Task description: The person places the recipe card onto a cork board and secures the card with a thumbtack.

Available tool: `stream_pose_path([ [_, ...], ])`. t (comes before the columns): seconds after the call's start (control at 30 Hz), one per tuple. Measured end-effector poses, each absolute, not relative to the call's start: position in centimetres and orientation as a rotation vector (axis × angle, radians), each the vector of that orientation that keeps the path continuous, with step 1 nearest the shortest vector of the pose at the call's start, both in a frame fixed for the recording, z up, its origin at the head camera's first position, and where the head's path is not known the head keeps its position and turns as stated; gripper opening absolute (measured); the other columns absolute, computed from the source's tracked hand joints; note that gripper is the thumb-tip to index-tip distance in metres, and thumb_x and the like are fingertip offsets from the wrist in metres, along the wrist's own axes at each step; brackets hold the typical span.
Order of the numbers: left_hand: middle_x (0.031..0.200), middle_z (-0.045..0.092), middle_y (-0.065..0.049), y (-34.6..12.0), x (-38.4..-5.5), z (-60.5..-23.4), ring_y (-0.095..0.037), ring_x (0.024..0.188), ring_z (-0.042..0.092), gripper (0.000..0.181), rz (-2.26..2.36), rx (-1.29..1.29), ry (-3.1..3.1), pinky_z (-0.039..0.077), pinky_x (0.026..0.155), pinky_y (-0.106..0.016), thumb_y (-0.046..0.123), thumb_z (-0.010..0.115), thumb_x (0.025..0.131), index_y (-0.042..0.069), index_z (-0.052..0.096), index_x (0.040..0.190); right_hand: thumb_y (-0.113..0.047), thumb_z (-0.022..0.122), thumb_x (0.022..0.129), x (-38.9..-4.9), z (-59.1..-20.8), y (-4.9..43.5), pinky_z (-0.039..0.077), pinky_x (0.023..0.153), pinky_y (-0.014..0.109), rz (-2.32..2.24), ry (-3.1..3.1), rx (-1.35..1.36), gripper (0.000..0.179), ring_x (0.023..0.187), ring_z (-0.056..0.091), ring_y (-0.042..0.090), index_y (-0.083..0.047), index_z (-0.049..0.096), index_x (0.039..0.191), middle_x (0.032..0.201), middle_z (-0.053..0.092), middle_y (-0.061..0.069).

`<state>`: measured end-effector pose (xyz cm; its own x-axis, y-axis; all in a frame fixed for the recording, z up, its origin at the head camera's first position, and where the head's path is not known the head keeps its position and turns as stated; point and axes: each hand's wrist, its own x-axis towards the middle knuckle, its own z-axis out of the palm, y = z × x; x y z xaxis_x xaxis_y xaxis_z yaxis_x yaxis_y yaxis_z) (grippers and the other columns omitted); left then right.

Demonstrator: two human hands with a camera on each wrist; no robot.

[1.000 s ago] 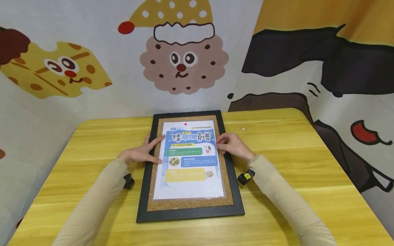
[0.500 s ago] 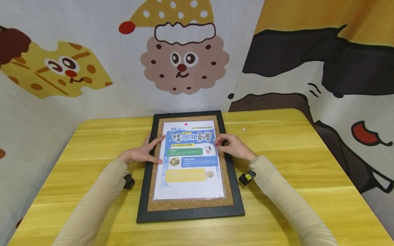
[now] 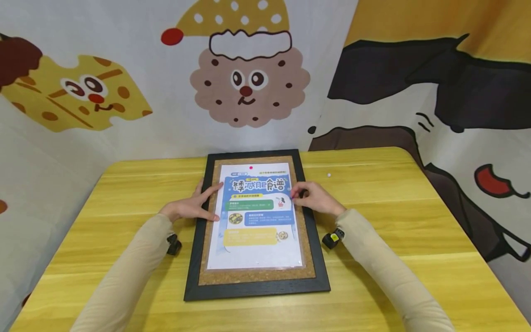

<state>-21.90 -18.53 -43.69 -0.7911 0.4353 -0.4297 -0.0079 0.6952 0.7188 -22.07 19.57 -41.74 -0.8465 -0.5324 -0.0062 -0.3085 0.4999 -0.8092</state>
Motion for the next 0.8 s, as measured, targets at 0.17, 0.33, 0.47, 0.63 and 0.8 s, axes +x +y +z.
stream_pose_path([
  [0.17,0.150,-0.038,-0.015,-18.5,-21.9,-43.6,-0.044,0.138,-0.022,0.111,0.985,0.313,2.314,0.002,0.103,-0.072,0.039,0.082,0.075,0.031,0.007,0.157,0.005,0.066,0.088,-21.7,-41.0,19.0,0.040,0.072,0.034,-1.235,2.504,-0.696,0.008,0.086,0.050,0.031,0.008,0.063,0.096,0.094,0.061,0.018],
  [0.33,0.149,-0.038,-0.015,-18.4,-21.9,-43.6,-0.044,0.138,-0.022,0.111,0.986,0.318,2.315,0.002,0.103,-0.072,0.039,0.082,0.075,0.031,0.007,0.157,0.007,0.064,0.088,-22.0,-41.5,19.1,0.040,0.072,0.035,-1.241,2.502,-0.693,0.009,0.086,0.050,0.032,0.009,0.063,0.096,0.095,0.060,0.020],
  [0.47,0.149,-0.039,-0.015,-18.5,-22.0,-43.6,-0.045,0.138,-0.022,0.111,0.983,0.318,2.317,0.003,0.103,-0.072,0.039,0.081,0.076,0.032,0.006,0.157,0.004,0.066,0.088,-22.8,-43.2,19.8,0.040,0.070,0.033,-1.254,2.506,-0.705,0.009,0.085,0.050,0.029,0.005,0.064,0.097,0.095,0.061,0.015],
  [0.63,0.149,-0.039,-0.015,-18.4,-21.9,-43.6,-0.044,0.138,-0.022,0.110,0.971,0.311,2.320,0.003,0.103,-0.072,0.039,0.081,0.076,0.032,0.006,0.156,-0.001,0.069,0.088,-23.3,-43.9,20.2,0.041,0.069,0.030,-1.249,2.506,-0.727,0.008,0.083,0.051,0.025,-0.001,0.066,0.095,0.093,0.061,0.009],
  [0.8,0.149,-0.039,-0.015,-18.4,-21.9,-43.6,-0.044,0.138,-0.023,0.110,0.975,0.313,2.317,0.002,0.103,-0.072,0.039,0.081,0.076,0.032,0.006,0.157,-0.003,0.071,0.087,-23.3,-43.8,20.3,0.043,0.068,0.031,-1.236,2.512,-0.719,0.008,0.082,0.052,0.024,-0.004,0.066,0.094,0.090,0.061,0.006],
])
